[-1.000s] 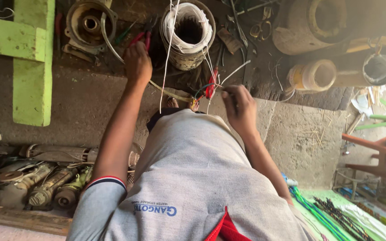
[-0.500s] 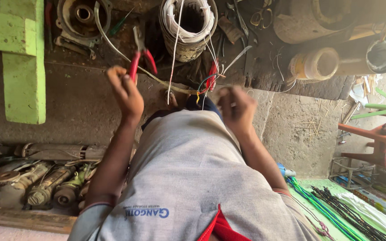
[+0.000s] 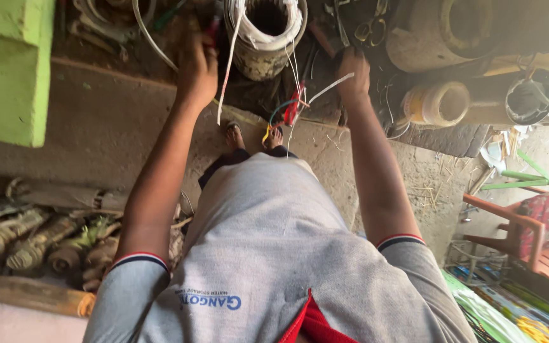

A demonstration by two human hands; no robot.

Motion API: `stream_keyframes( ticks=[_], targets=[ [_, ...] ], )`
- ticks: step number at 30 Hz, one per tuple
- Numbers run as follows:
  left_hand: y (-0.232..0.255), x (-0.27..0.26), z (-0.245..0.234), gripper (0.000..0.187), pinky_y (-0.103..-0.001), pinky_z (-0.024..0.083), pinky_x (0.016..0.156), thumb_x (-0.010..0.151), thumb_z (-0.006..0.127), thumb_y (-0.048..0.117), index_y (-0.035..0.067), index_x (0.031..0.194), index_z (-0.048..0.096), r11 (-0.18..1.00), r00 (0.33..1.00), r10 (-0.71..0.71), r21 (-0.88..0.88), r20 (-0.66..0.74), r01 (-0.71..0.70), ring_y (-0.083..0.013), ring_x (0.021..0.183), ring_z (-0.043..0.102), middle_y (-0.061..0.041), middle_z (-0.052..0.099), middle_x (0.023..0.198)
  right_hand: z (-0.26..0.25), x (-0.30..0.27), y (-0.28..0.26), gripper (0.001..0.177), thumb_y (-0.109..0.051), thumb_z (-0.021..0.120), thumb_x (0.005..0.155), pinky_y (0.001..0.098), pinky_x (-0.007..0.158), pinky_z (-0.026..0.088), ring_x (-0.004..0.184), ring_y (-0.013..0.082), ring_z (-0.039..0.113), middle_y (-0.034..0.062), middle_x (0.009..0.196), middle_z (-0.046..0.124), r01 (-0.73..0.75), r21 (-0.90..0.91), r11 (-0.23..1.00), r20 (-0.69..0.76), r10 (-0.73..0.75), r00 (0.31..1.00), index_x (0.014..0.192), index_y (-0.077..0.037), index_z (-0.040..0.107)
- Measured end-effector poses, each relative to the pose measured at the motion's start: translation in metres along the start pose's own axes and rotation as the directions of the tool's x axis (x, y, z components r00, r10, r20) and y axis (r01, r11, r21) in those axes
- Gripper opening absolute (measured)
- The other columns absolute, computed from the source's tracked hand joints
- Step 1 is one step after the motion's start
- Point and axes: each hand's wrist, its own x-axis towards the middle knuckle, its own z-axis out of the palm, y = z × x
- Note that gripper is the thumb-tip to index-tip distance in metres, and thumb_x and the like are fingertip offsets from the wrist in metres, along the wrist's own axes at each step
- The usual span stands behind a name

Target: The person winds white wire around a cylindrical object using both hands. They use pliers to cut the wire and manipulate the ends. The person continues winding the wire around the object, adjusting the wire as needed.

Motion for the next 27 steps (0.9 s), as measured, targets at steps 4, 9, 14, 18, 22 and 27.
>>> stream_keyframes(
  ticks=[4, 9, 14, 18, 22, 27],
  targets=[
    [0.071, -0.042, -0.023, 0.007, -0.043, 0.053, 0.086, 0.108, 0.058, 0.013, 0.007, 0.11, 0.054, 0.982, 0.995, 0.092, 0.17, -0.039, -0.084, -0.0307, 0.102, 0.063, -0.016, 0.063, 0.105, -0.005, 0.017, 0.027, 0.015, -0.022, 0.061, 0.113, 0.0499, 0.102, 0.052, 0.117, 0.0431, 0.065, 0.0247, 0.12, 0.07, -0.134, 0.137, 0.981, 0.207, 0.104, 0.973, 0.118, -0.011, 0.07],
    [0.131, -0.089, -0.01, 0.034, -0.03, 0.06, 0.081, 0.111, 0.056, 0.034, 0.009, 0.133, 0.056, 0.859, 0.857, -0.017, -0.431, 0.515, 0.277, -0.0117, 0.099, 0.069, -0.004, 0.067, 0.116, -0.064, -0.029, 0.031, 0.034, -0.023, 0.053, 0.098, 0.0357, 0.081, 0.051, 0.098, 0.0218, 0.06, 0.011, 0.123, 0.058, -0.209, 0.875, 0.436, 0.108, 0.245, 0.964, 0.131, -0.014, 0.054],
    [0.136, -0.08, 0.033, 0.055, -0.03, 0.051, 0.083, 0.102, 0.064, 0.036, 0.015, 0.15, 0.047, 0.527, 0.712, -0.127, -0.561, 0.69, 0.638, -0.0158, 0.1, 0.053, -0.005, 0.055, 0.109, -0.172, -0.093, -0.017, 0.056, -0.02, 0.05, 0.091, 0.0301, 0.106, 0.042, 0.123, 0.017, 0.051, 0.0063, 0.148, 0.046, 0.208, 0.871, 0.444, -0.17, -0.126, 0.977, 0.143, 0.001, 0.057],
    [0.136, -0.089, 0.037, 0.031, -0.03, 0.049, 0.092, 0.109, 0.063, 0.034, 0.005, 0.12, 0.062, 0.38, 0.796, -0.153, -0.709, 0.586, 0.595, -0.0147, 0.105, 0.057, -0.004, 0.061, 0.109, -0.22, -0.113, -0.045, 0.062, -0.025, 0.055, 0.095, 0.0295, 0.108, 0.041, 0.119, 0.0157, 0.052, 0.0061, 0.132, 0.056, 0.038, 0.983, 0.178, 0.01, -0.264, 0.964, 0.152, -0.003, 0.046],
    [0.139, -0.096, 0.023, 0.021, -0.028, 0.053, 0.072, 0.107, 0.058, 0.031, 0.011, 0.112, 0.059, 0.321, 0.846, -0.268, -0.785, 0.461, 0.53, -0.0107, 0.085, 0.063, -0.002, 0.067, 0.094, -0.214, -0.113, -0.059, 0.04, -0.028, 0.057, 0.105, 0.0314, 0.101, 0.042, 0.109, 0.015, 0.053, 0.0037, 0.115, 0.058, -0.08, 0.979, 0.19, 0.159, -0.451, 0.878, 0.134, -0.001, 0.057],
    [0.143, -0.097, 0.01, 0.021, -0.029, 0.054, 0.058, 0.109, 0.062, 0.024, 0.004, 0.105, 0.061, 0.864, 0.951, -0.303, -0.403, 0.061, 0.302, -0.0135, 0.068, 0.073, -0.005, 0.072, 0.077, -0.191, -0.123, -0.081, 0.026, -0.025, 0.058, 0.109, 0.0351, 0.075, 0.046, 0.086, 0.0191, 0.055, 0.0052, 0.096, 0.057, 0.061, 0.799, 0.598, 0.372, -0.573, 0.73, 0.122, -0.003, 0.062]
  ],
)
